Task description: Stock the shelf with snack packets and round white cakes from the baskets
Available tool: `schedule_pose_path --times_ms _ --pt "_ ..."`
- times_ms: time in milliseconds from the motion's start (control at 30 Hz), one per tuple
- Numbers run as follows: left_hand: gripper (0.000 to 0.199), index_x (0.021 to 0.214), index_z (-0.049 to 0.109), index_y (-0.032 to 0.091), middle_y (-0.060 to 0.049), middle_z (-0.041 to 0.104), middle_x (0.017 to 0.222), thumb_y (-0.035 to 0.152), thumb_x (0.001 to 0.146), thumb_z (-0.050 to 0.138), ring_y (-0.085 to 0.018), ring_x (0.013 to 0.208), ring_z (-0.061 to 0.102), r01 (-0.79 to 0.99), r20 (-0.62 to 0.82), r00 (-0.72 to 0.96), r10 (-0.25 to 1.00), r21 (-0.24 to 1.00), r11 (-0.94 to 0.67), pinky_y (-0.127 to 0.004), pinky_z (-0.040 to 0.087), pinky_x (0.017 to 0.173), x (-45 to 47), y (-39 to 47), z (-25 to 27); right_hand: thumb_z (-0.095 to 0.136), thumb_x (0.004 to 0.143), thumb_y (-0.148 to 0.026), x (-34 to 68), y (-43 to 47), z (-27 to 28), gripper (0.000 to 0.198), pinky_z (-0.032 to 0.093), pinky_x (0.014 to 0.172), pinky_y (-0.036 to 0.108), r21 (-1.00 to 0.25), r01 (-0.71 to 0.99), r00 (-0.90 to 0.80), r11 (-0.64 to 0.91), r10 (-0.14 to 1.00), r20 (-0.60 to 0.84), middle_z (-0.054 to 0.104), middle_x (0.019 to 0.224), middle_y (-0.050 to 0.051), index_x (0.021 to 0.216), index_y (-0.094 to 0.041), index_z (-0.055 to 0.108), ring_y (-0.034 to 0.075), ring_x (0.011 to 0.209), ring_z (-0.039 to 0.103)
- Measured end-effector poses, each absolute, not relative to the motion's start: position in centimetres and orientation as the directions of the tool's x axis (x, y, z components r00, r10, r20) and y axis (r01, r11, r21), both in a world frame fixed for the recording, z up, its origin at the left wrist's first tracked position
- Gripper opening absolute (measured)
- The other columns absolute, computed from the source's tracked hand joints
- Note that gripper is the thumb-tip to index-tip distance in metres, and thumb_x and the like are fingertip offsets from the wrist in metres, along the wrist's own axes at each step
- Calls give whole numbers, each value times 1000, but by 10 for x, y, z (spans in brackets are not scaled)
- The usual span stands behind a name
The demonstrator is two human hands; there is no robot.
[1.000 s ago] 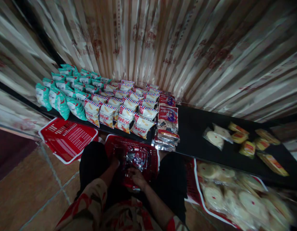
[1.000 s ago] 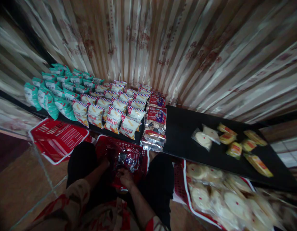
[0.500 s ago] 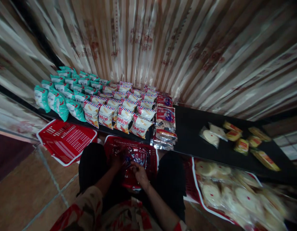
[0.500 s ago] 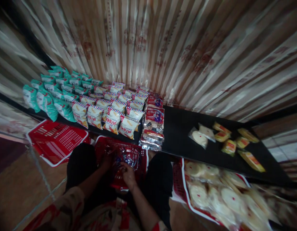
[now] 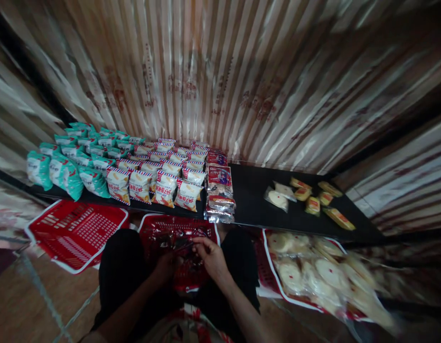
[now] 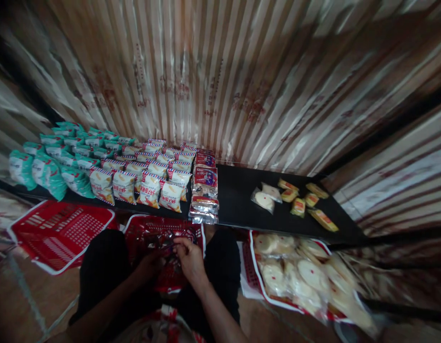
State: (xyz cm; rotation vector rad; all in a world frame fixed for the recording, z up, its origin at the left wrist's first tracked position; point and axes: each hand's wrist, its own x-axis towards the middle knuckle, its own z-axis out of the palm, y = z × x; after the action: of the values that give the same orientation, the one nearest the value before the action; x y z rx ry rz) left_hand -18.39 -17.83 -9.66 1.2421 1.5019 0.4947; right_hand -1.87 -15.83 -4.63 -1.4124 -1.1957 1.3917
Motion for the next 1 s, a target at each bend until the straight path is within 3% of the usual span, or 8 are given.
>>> schedule_pose_path --times_ms 167,300,400,500,633,733,867,1000 --pt "40 88 68 16 -3 69 83 52 76 54 -21 82 60 334 -354 302 885 909 249 -29 48 73 -192 -188 -62 60 75 -45 -4 -173 -17 65 49 64 26 -994 53 89 -91 992 -86 65 77 1 132 -19 42 14 67 60" --pt "43 82 67 16 -4 68 82 57 74 56 -21 80 59 326 -305 363 880 927 187 -27 46 73 -189 -188 -32 60 75 -49 9 -190 -7 51 50 69 26 -989 122 202 -83 978 -57 64 87 5 115 -18 56 17 77 61" --pt "44 78 66 16 -4 67 79 58 74 53 -19 77 58 331 -259 385 886 935 130 -26 45 71 -179 -187 -12 56 78 -52 18 -202 -4 42 50 75 28 -985 139 138 -99 987 -80 66 94 7 102 -19 63 21 86 61" --pt "42 78 64 17 -2 65 77 57 76 51 -17 74 56 251 -210 425 881 962 108 -25 45 69 -163 -184 5 54 81 -53 24 -209 0 38 50 72 27 -993 86 47 -84 996 -80 66 87 5 96 -19 62 20 81 61" --pt "35 79 62 15 -1 63 72 49 78 50 -14 66 54 115 -170 415 894 984 134 -23 44 62 -135 -175 23 58 77 -54 32 -206 8 37 49 68 26 -997 53 123 -55 991 -48 65 79 2 91 -21 59 18 74 60" --pt "28 83 62 16 0 63 70 40 80 49 -14 64 56 183 -199 344 918 973 143 -23 44 59 -116 -164 36 60 72 -58 42 -195 20 43 49 62 26 -997 19 165 -81 983 -77 65 76 3 93 -20 59 19 69 60" --pt "36 113 57 19 -6 65 105 24 78 51 -20 93 60 376 -152 178 972 924 76 -28 49 77 -92 -142 56 64 69 -56 61 -167 40 45 49 60 26 -995 -26 218 -92 971 -95 67 76 3 95 -20 60 18 67 61" --pt "65 138 35 13 -12 35 145 16 75 49 -24 133 34 503 62 143 988 855 -127 -35 31 108 -68 -115 72 68 65 -54 81 -116 54 48 50 62 28 -997 -72 254 -24 966 -42 68 81 4 96 -19 59 19 70 63"
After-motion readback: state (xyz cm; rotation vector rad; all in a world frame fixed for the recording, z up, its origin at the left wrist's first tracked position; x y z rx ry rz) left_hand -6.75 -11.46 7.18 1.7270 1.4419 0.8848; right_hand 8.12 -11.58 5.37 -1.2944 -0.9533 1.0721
